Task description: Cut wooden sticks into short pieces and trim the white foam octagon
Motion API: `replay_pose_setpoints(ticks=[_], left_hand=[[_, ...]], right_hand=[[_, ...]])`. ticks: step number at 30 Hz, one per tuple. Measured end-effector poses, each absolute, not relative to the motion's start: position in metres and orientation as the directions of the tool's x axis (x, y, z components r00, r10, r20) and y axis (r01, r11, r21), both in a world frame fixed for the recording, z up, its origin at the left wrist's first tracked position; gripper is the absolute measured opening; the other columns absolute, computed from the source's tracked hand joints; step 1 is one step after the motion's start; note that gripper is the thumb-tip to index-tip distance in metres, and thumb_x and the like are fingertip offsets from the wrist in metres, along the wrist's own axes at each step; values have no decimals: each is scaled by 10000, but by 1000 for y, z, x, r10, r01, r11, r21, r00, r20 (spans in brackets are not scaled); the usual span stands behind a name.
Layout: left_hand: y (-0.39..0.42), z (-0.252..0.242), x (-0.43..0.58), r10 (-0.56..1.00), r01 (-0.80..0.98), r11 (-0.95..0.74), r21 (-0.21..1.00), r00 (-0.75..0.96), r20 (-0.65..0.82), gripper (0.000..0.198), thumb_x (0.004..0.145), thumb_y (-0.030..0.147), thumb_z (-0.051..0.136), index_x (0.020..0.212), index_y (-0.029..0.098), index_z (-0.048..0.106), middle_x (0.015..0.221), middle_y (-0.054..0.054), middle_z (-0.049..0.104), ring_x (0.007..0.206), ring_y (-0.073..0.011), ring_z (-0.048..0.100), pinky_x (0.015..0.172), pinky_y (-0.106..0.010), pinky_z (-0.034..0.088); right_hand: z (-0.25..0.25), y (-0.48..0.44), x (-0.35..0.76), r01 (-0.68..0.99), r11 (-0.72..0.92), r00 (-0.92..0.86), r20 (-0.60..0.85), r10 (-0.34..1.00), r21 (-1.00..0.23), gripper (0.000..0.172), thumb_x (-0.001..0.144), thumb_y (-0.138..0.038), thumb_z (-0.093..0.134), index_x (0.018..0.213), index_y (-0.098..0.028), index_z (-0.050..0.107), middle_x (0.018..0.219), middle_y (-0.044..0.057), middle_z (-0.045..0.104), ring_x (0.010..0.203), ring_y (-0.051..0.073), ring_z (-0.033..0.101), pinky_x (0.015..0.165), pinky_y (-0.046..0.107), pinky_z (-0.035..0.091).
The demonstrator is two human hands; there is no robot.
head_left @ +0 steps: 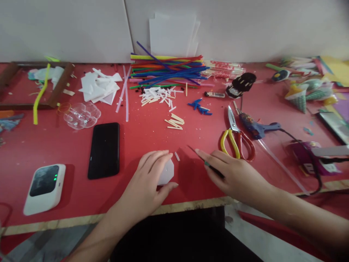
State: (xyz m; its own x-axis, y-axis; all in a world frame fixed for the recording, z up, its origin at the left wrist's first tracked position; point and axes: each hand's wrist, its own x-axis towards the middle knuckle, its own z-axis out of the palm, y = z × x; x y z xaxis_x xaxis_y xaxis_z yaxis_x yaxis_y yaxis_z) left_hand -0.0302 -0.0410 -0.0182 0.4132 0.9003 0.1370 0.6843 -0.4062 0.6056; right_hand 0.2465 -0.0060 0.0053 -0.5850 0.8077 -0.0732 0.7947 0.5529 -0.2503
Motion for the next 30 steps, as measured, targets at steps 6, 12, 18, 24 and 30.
replay_pose_setpoints(ticks=[6,12,18,24,30], left_hand=[[-48,-18,-48,965,737,-252,628,244,101,1007,793,509,793,1547,196,203,1550,-205,374,1433,-370,366,1142,-572,401],[-54,-30,-58,967,763,-236,602,248,64,1029,754,526,819,1527,188,230,1515,-226,393,1420,-398,378,1142,-614,376],[-52,-36,-54,964,746,-264,612,189,185,919,794,495,790,1486,185,270,1431,-210,484,1341,-384,473,1085,-576,443],[-52,-35,-54,938,795,-291,532,129,320,923,748,496,833,1445,175,320,1313,-194,559,1208,-354,566,1025,-521,494],[-56,-35,-51,944,869,-256,423,131,303,1017,706,637,801,1438,134,306,1269,-221,574,1151,-381,569,995,-576,488]], right_hand=[[-3,-4,241,877,468,-466,-44,884,106,491,1035,-414,377,1429,-180,554,988,115,645,673,188,578,496,281,350],[-1,7,215,774,633,-626,127,770,-22,379,1008,-386,497,1260,-159,665,1169,149,640,1037,293,534,896,434,424],[-8,30,192,670,726,-720,102,686,-151,212,1007,-293,540,1026,-201,730,1022,68,706,995,242,530,881,385,337],[-8,49,183,624,766,-767,64,638,-151,192,962,-193,553,886,-178,728,877,62,697,883,210,540,810,362,298],[8,80,160,606,792,-795,-47,605,-72,91,843,-199,617,786,-156,673,784,60,670,783,199,555,740,344,312]])
